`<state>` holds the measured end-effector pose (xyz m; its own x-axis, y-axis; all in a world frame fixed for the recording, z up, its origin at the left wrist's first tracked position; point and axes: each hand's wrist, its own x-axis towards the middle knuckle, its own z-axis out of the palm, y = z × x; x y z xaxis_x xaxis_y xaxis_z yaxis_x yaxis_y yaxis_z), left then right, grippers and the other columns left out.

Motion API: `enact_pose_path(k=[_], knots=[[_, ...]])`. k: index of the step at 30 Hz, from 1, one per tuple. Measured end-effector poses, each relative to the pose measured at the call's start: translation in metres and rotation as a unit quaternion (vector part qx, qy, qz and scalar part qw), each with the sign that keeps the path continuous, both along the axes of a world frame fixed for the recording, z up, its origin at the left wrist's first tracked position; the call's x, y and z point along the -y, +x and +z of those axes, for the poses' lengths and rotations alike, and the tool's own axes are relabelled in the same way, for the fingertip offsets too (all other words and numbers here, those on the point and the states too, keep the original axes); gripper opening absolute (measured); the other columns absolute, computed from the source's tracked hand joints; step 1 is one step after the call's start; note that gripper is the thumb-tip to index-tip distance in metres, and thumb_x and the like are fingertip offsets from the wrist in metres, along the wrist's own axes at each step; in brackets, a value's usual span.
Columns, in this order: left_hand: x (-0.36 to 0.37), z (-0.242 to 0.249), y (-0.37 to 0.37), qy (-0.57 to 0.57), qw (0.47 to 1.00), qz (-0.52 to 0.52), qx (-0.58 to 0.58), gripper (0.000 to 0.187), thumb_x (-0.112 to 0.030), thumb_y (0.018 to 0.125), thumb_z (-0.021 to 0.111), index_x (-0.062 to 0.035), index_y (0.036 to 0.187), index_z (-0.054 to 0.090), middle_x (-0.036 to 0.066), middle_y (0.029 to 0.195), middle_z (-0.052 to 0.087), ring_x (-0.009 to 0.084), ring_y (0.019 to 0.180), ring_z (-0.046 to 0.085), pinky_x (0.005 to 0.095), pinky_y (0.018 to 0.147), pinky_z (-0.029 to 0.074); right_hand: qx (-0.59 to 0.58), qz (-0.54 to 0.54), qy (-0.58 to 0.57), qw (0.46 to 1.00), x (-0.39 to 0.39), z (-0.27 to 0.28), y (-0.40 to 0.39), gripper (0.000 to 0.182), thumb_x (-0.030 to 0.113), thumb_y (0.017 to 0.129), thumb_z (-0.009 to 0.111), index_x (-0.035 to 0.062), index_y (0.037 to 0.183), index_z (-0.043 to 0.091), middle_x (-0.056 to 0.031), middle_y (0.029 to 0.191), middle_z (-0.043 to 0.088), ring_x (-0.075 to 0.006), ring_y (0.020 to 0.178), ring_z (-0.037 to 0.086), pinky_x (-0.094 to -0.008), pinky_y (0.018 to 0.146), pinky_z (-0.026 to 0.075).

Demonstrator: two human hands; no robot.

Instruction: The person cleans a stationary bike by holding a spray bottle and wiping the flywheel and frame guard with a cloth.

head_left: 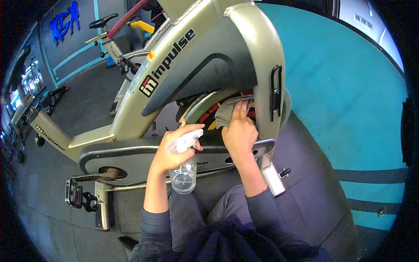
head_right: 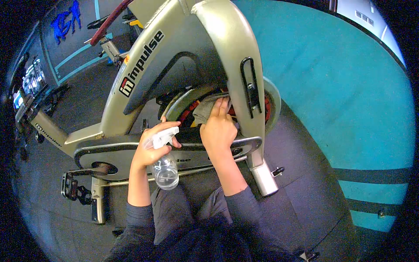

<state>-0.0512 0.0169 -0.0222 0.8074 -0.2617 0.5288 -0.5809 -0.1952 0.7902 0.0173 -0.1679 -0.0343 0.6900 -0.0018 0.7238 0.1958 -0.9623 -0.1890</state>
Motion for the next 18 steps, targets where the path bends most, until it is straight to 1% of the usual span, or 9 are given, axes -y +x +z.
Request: enact_pose_path(k=[2,5,7,8,11,12,13,17,18], knots=[[0.002,-0.001,0.0,-0.042,0.998,-0.017,-0.032,0.058,-0.004,0.063,0.056,-0.0045,0.121,0.057,0.007,0.076,0.069,0.0169,0.077,0.068,0.0397,0.113,0.02,0.015,0.019,0.001,1.0,0.002,0.003,-0.005,0.075,0.014,0.062,0.068,-0.0038,0.13,0.042,-0.0199,0.137,0.043,-0.0279,0.08,0.064,-0.0357,0.065,0.055],[0.001,0.0,0.001,-0.029,0.999,-0.018,-0.007,0.057,-0.003,0.063,0.055,-0.0037,0.12,0.058,0.008,0.076,0.069,0.0163,0.078,0.067,0.0365,0.111,0.023,-0.063,0.08,-0.024,0.995,-0.01,0.006,-0.024,0.076,0.015,0.061,0.07,-0.0031,0.13,0.044,-0.0203,0.135,0.046,-0.0263,0.086,0.064,-0.0341,0.069,0.055],[0.002,0.002,0.0,-0.01,1.0,-0.006,0.013,0.057,-0.002,0.063,0.055,-0.003,0.119,0.058,0.007,0.077,0.069,0.0166,0.079,0.067,0.0379,0.113,0.02,-0.003,0.116,-0.011,0.993,-0.023,0.0,-0.029,0.075,0.009,0.057,0.068,-0.0034,0.128,0.047,-0.0209,0.131,0.05,-0.0285,0.088,0.063,-0.0336,0.073,0.054],[0.001,0.003,0.0,-0.007,1.0,-0.004,0.013,0.057,-0.002,0.063,0.055,-0.003,0.119,0.058,0.007,0.077,0.069,0.0166,0.079,0.067,0.0379,0.113,0.02,-0.012,0.112,-0.001,0.994,-0.027,-0.002,-0.029,0.077,0.008,0.057,0.068,-0.0035,0.129,0.046,-0.0209,0.133,0.048,-0.0294,0.093,0.061,-0.0339,0.076,0.054],[0.001,0.0,-0.001,-0.014,1.0,0.003,-0.022,0.057,-0.002,0.063,0.056,-0.0045,0.119,0.059,0.006,0.077,0.069,0.0173,0.079,0.068,0.0405,0.115,0.013,-0.032,0.119,0.016,0.992,-0.024,-0.001,-0.03,0.081,0.011,0.057,0.071,-0.0016,0.132,0.043,-0.0199,0.136,0.045,-0.0301,0.097,0.059,-0.0338,0.077,0.054],[0.001,0.001,-0.001,-0.001,1.0,0.005,-0.018,0.057,-0.002,0.063,0.056,-0.005,0.12,0.058,0.006,0.076,0.069,0.0176,0.078,0.068,0.0409,0.115,0.013,-0.064,0.124,0.029,0.99,-0.021,0.003,-0.033,0.081,0.009,0.061,0.069,-0.0012,0.135,0.039,-0.0183,0.141,0.04,-0.0319,0.098,0.058,-0.0358,0.078,0.054],[0.0,0.001,-0.001,0.011,1.0,0.006,-0.016,0.057,-0.002,0.063,0.056,-0.0055,0.12,0.058,0.006,0.076,0.068,0.0178,0.078,0.068,0.0414,0.115,0.013,-0.065,0.127,0.031,0.989,-0.018,0.005,-0.031,0.081,0.009,0.061,0.069,-0.0012,0.135,0.039,-0.0183,0.141,0.04,-0.0319,0.098,0.058,-0.0358,0.078,0.054],[-0.002,0.002,0.0,0.019,1.0,0.003,-0.015,0.058,-0.002,0.063,0.056,-0.0058,0.121,0.058,0.005,0.076,0.068,0.0183,0.078,0.068,0.0424,0.115,0.013,-0.086,0.016,0.059,0.994,0.003,0.008,-0.008,0.08,0.007,0.068,0.065,-0.0009,0.139,0.029,-0.0162,0.144,0.034,-0.035,0.098,0.058,-0.0393,0.081,0.053],[-0.002,0.003,-0.001,0.034,0.999,0.006,0.0,0.058,-0.002,0.063,0.056,-0.006,0.121,0.058,0.005,0.076,0.068,0.0184,0.078,0.068,0.0426,0.115,0.013,-0.091,0.006,0.061,0.994,0.008,0.009,-0.002,0.076,0.009,0.071,0.064,-0.0034,0.137,0.03,-0.0191,0.139,0.039,-0.0356,0.099,0.059,-0.04,0.083,0.052]])
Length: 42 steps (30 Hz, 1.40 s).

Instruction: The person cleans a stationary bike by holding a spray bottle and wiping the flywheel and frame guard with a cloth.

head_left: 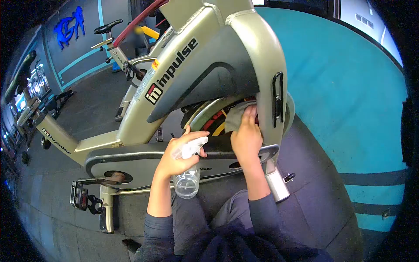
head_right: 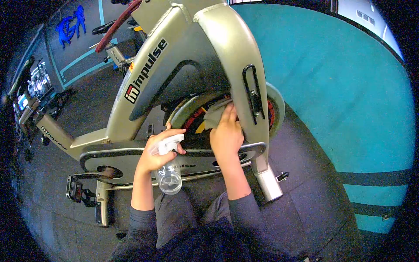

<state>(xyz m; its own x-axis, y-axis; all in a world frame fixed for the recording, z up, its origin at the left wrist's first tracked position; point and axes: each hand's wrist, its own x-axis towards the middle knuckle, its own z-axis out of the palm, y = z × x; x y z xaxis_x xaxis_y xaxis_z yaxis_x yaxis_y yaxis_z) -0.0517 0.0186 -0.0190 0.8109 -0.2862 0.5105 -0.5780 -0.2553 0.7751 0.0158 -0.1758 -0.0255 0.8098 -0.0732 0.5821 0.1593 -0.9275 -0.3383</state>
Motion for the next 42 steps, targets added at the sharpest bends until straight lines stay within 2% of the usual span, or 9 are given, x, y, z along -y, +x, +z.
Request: enact_pose_path(k=[8,11,16,23,27,31,39,40,42], knots=[[0.0,-0.002,0.002,-0.041,0.999,-0.031,-0.006,0.059,-0.002,0.063,0.056,-0.0055,0.121,0.057,0.006,0.074,0.067,0.018,0.076,0.068,0.0379,0.113,0.02,0.016,-0.025,0.033,0.999,-0.009,0.004,0.009,0.075,0.018,0.073,0.065,-0.0079,0.134,0.032,-0.0256,0.134,0.043,-0.0339,0.092,0.064,-0.0396,0.076,0.054],[0.002,-0.002,0.002,-0.033,0.999,-0.036,-0.004,0.058,-0.002,0.063,0.057,-0.0047,0.121,0.058,0.006,0.075,0.067,0.0174,0.076,0.068,0.0357,0.112,0.022,-0.046,0.054,-0.008,0.997,-0.026,0.016,-0.028,0.071,0.014,0.067,0.063,-0.0093,0.13,0.04,-0.0302,0.135,0.041,-0.0349,0.085,0.065,-0.0389,0.075,0.054],[0.0,-0.003,0.003,-0.008,1.0,-0.02,0.018,0.056,-0.002,0.063,0.057,-0.0042,0.119,0.059,0.005,0.076,0.067,0.017,0.077,0.067,0.0411,0.114,0.014,0.046,0.144,0.012,0.988,-0.041,-0.007,-0.029,0.073,0.01,0.065,0.064,-0.0089,0.131,0.038,-0.0287,0.135,0.042,-0.0353,0.09,0.063,-0.0398,0.076,0.053],[0.001,0.001,-0.001,0.009,1.0,-0.013,-0.006,0.057,-0.003,0.063,0.057,-0.0046,0.12,0.059,0.004,0.075,0.067,0.0177,0.077,0.067,0.0457,0.115,0.003,0.012,0.045,0.012,0.999,-0.032,-0.001,-0.017,0.082,0.015,0.07,0.067,-0.0058,0.138,0.027,-0.0251,0.145,0.025,-0.0352,0.09,0.06,-0.0412,0.072,0.055],[-0.002,0.002,0.0,0.018,1.0,-0.017,0.001,0.058,-0.004,0.062,0.057,-0.0046,0.12,0.058,0.004,0.075,0.067,0.0185,0.079,0.067,0.0466,0.115,0.002,-0.033,-0.019,0.024,0.999,-0.005,0.006,0.009,0.082,0.015,0.072,0.065,-0.0089,0.138,0.023,-0.0278,0.142,0.031,-0.0374,0.101,0.059,-0.042,0.082,0.051],[-0.002,0.0,0.001,0.004,1.0,-0.028,0.004,0.058,-0.003,0.062,0.056,-0.0039,0.12,0.058,0.005,0.075,0.067,0.0197,0.08,0.068,0.045,0.115,0.004,0.01,-0.071,-0.008,0.997,-0.007,0.001,0.022,0.08,0.016,0.073,0.064,-0.0099,0.137,0.024,-0.0285,0.14,0.033,-0.0365,0.092,0.063,-0.0404,0.079,0.053],[-0.002,-0.002,0.001,-0.045,0.997,-0.053,-0.033,0.058,-0.001,0.061,0.056,-0.0036,0.119,0.058,0.005,0.075,0.067,0.0193,0.079,0.068,0.0439,0.115,0.005,-0.01,-0.005,-0.024,1.0,-0.011,0.018,-0.005,0.073,0.019,0.072,0.062,-0.0105,0.133,0.034,-0.0278,0.132,0.046,-0.0328,0.08,0.066,-0.0412,0.071,0.055],[-0.002,-0.002,0.0,-0.044,0.997,-0.05,-0.028,0.057,-0.001,0.062,0.056,-0.0036,0.119,0.058,0.005,0.075,0.067,0.019,0.079,0.068,0.0444,0.115,0.005,-0.029,-0.017,-0.082,0.996,-0.018,0.019,-0.012,0.079,0.03,0.073,0.068,-0.0089,0.134,0.036,-0.0258,0.132,0.047,-0.0256,0.074,0.068,-0.0333,0.062,0.056],[-0.001,-0.002,0.0,-0.027,0.999,-0.037,-0.023,0.057,-0.001,0.062,0.056,-0.0035,0.119,0.058,0.005,0.076,0.067,0.0186,0.079,0.068,0.045,0.115,0.005,-0.015,0.06,-0.045,0.997,-0.034,0.01,-0.023,0.077,0.026,0.071,0.066,-0.0093,0.133,0.037,-0.0287,0.134,0.043,-0.0268,0.074,0.068,-0.0343,0.059,0.056]])
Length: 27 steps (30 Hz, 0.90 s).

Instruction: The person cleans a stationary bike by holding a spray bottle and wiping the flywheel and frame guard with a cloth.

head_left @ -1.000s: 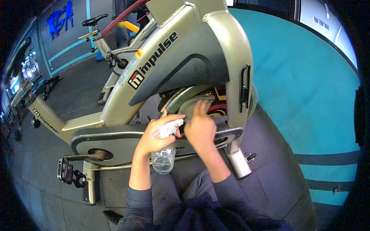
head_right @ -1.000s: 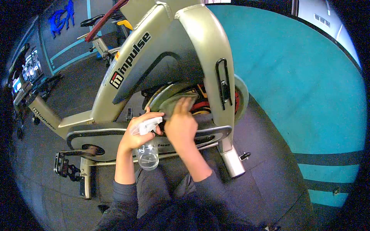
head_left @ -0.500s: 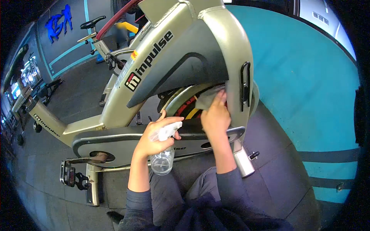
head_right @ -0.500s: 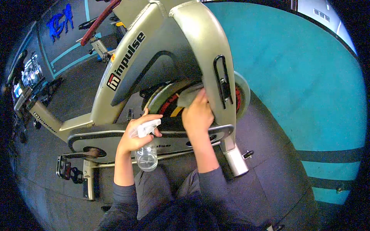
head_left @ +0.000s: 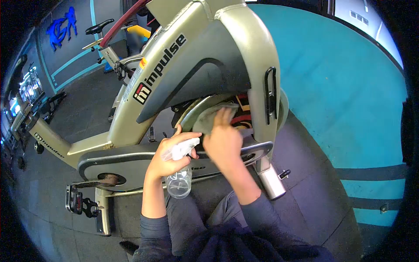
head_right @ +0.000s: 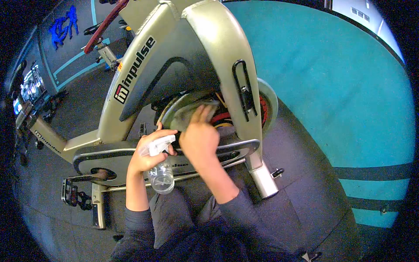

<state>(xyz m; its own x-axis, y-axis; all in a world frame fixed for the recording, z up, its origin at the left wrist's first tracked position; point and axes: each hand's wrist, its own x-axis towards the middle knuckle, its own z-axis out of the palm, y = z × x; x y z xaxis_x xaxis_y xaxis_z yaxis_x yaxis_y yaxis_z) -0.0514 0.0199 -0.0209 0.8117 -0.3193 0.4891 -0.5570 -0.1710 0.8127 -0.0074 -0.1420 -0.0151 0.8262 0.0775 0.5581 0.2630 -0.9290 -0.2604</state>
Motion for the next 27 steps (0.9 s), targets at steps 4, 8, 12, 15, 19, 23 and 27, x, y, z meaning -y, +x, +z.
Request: enact_pose_path(k=[4,8,12,15,19,23,27], knots=[[-0.002,-0.002,0.002,0.016,1.0,0.02,-0.005,0.055,-0.002,0.063,0.056,-0.0038,0.118,0.058,0.004,0.075,0.067,0.0178,0.079,0.067,0.0471,0.115,0.003,0.02,0.083,0.083,0.993,-0.01,-0.012,-0.009,0.073,0.015,0.07,0.064,-0.01,0.133,0.035,-0.0299,0.133,0.044,-0.0347,0.076,0.067,-0.0401,0.064,0.055],[0.0,-0.001,0.0,0.016,0.999,0.024,-0.021,0.055,-0.003,0.062,0.056,-0.0052,0.118,0.059,0.003,0.074,0.068,0.0182,0.078,0.068,0.0498,0.115,0.003,-0.009,0.068,0.084,0.994,-0.006,-0.006,-0.011,0.073,0.015,0.07,0.063,-0.0093,0.133,0.036,-0.0296,0.134,0.043,-0.0342,0.078,0.066,-0.0405,0.065,0.056],[-0.001,0.001,0.002,0.057,0.998,0.023,0.019,0.056,-0.004,0.062,0.056,-0.0057,0.118,0.059,0.003,0.074,0.068,0.0188,0.079,0.068,0.0495,0.115,0.005,0.004,0.066,0.057,0.996,0.005,-0.004,-0.013,0.074,0.014,0.07,0.064,-0.0056,0.136,0.035,-0.0234,0.134,0.047,-0.0349,0.08,0.065,-0.0409,0.068,0.055],[-0.001,0.002,0.001,0.05,0.998,0.019,0.022,0.057,-0.004,0.062,0.056,-0.0063,0.118,0.059,0.003,0.074,0.068,0.0191,0.08,0.068,0.0492,0.115,0.006,-0.015,0.066,0.026,0.997,0.018,-0.008,-0.011,0.08,0.016,0.068,0.067,0.0009,0.139,0.034,-0.0133,0.138,0.046,-0.033,0.082,0.064,-0.041,0.065,0.056],[0.0,0.003,0.0,0.037,0.999,0.021,0.02,0.057,-0.004,0.061,0.056,-0.0065,0.118,0.059,0.003,0.074,0.068,0.0192,0.079,0.068,0.049,0.115,0.005,0.053,0.004,0.009,0.999,0.028,-0.017,0.001,0.086,0.012,0.068,0.065,0.007,0.144,0.026,-0.0106,0.139,0.046,-0.0331,0.077,0.063,-0.0426,0.064,0.056],[-0.001,0.003,-0.001,0.029,0.999,0.014,0.015,0.057,-0.004,0.061,0.057,-0.006,0.118,0.059,0.004,0.074,0.067,0.0184,0.079,0.067,0.0481,0.115,0.004,0.018,-0.069,0.058,0.996,0.039,-0.011,0.021,0.087,0.006,0.068,0.061,0.0057,0.145,0.02,-0.0157,0.14,0.042,-0.037,0.077,0.064,-0.0438,0.071,0.054],[-0.002,0.002,0.002,0.043,0.998,0.0,0.044,0.058,-0.002,0.06,0.055,-0.0042,0.118,0.059,0.005,0.075,0.067,0.0184,0.079,0.067,0.0446,0.114,0.008,0.054,-0.087,0.012,0.995,0.039,-0.014,0.028,0.083,0.013,0.069,0.066,0.0057,0.142,0.027,-0.0161,0.139,0.042,-0.031,0.073,0.066,-0.0397,0.062,0.055]])
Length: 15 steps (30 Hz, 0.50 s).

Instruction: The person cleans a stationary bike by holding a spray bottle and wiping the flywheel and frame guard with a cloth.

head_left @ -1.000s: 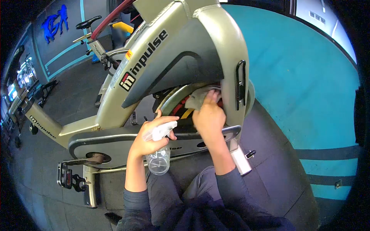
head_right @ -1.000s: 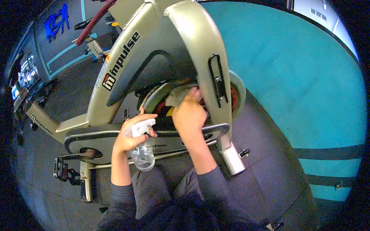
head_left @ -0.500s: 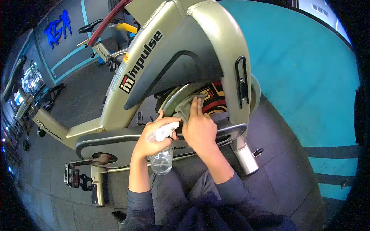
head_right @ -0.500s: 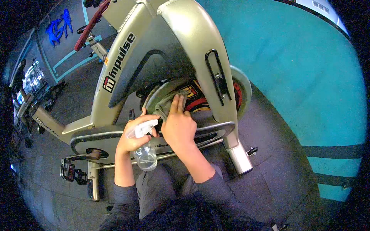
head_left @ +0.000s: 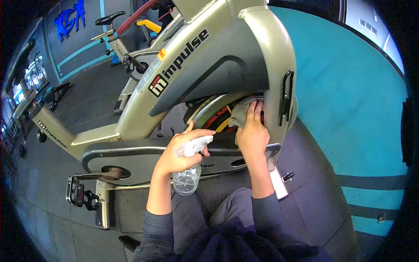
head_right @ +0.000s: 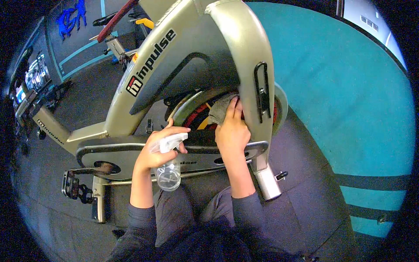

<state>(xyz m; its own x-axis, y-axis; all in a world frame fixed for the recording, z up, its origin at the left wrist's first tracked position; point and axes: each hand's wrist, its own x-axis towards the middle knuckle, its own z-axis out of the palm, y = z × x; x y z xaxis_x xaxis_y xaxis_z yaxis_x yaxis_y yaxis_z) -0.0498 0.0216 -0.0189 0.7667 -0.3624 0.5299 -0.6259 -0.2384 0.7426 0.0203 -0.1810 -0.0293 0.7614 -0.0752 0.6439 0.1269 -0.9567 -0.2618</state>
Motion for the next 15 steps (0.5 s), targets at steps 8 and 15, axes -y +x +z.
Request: enact_pose_path(k=[8,15], knots=[[-0.001,0.003,-0.003,-0.006,1.0,-0.016,-0.017,0.061,-0.002,0.059,0.053,-0.0017,0.119,0.058,0.008,0.079,0.066,0.0172,0.081,0.065,0.0339,0.105,0.031,-0.001,0.114,-0.087,0.99,-0.025,0.007,-0.031,0.057,0.008,0.063,0.064,0.0094,0.12,0.056,-0.0146,0.113,0.062,-0.0292,0.073,0.067,-0.0385,0.062,0.054],[-0.001,-0.002,0.002,-0.049,0.997,-0.027,-0.056,0.055,-0.001,0.063,0.056,-0.0055,0.118,0.06,0.003,0.074,0.067,0.0154,0.079,0.066,0.0412,0.115,0.009,0.041,0.269,-0.036,0.962,-0.041,0.0,-0.031,0.031,0.015,0.06,0.071,0.0104,0.089,0.063,-0.0066,0.078,0.064,-0.026,0.07,0.065,-0.037,0.059,0.051]])
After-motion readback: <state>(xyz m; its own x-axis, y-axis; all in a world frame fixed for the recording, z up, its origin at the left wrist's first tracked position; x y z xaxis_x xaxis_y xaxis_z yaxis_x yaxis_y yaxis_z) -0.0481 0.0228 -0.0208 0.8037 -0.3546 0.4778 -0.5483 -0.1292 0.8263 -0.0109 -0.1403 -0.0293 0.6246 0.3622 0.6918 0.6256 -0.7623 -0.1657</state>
